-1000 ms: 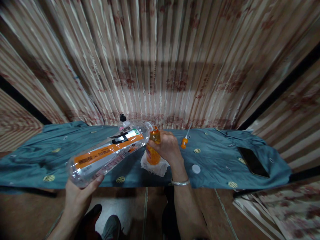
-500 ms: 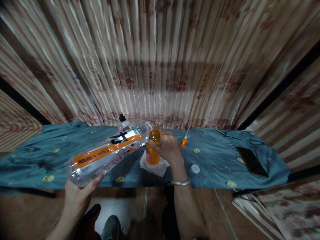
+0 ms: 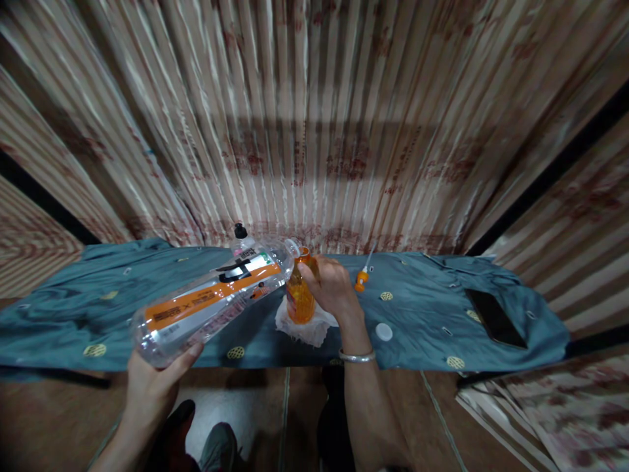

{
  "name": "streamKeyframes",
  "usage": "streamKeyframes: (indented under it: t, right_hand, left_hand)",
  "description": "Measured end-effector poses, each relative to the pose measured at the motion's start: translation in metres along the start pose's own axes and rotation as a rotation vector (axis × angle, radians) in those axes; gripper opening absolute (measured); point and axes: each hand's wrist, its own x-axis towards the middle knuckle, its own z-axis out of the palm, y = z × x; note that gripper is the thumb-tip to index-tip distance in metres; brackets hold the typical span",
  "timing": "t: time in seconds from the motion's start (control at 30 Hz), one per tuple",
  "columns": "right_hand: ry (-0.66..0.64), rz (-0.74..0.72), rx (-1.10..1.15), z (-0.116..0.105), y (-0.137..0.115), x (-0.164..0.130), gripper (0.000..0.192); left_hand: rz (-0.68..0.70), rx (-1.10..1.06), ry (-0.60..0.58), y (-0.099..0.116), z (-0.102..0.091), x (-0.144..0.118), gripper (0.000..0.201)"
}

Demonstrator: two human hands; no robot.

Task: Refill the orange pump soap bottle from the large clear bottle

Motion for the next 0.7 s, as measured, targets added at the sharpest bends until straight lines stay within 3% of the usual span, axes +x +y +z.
streamKeyframes:
  t: [0.37, 0.7]
  right_hand:
    - [0.043, 0.043, 0.182, 0.0072, 0.0074, 0.0024, 0.023]
    - [0.042, 0.022, 0.269, 0.0083, 0.0072, 0.0044, 0.037]
  left_hand:
    - [-0.028, -0.043, 0.039, 0.0087, 0.0068, -0.0068, 0.085]
    - [-0.022, -0.017, 0.026, 0.0069, 0.0051, -0.0045, 0.089]
